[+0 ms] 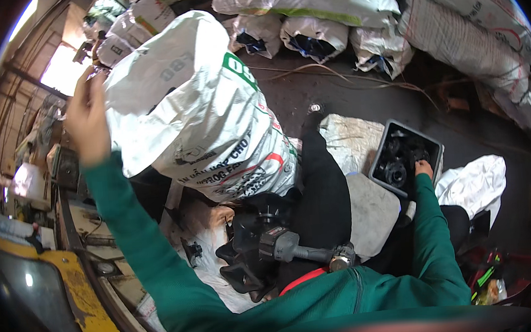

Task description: The person sits on the floor and uses a cordless drill to fasten screws into a black mechanical housing. They repeatedly pick up screws, align them, and drive them in, then place the housing into a nearby bin.

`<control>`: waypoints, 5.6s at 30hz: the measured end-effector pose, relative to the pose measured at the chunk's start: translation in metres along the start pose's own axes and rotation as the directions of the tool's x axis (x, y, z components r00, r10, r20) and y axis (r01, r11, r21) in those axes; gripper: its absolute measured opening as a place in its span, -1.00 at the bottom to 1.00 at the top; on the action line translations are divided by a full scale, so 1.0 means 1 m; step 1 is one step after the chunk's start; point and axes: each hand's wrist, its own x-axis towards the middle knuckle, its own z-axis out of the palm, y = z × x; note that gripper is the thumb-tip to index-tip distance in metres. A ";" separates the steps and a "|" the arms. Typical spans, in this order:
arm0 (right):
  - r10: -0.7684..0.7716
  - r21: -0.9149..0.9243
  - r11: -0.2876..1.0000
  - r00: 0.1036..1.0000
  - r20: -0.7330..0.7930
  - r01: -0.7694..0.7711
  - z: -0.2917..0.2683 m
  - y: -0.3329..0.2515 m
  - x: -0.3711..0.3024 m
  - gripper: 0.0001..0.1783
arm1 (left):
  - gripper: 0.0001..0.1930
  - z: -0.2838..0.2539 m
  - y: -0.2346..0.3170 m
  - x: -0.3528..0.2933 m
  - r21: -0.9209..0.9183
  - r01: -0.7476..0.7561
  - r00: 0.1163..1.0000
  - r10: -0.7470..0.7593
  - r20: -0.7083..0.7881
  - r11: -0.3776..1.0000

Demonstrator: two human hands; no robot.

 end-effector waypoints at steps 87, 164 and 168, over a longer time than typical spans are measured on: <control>-0.443 0.646 0.719 0.885 0.144 0.255 -0.082 -0.076 -0.256 -0.69 | -0.56 0.108 0.129 -0.332 -0.376 0.419 0.276 0.278 0.920 0.826; -0.142 0.902 0.330 0.930 0.338 -0.278 -0.061 -0.076 -0.244 -0.57 | -0.56 0.213 0.185 -0.255 -0.273 0.273 0.080 0.261 0.962 0.922; -0.075 0.885 0.354 0.934 0.349 -0.303 -0.057 -0.076 -0.235 -0.57 | -0.59 0.229 0.184 -0.259 -0.243 0.214 0.073 0.232 0.970 0.946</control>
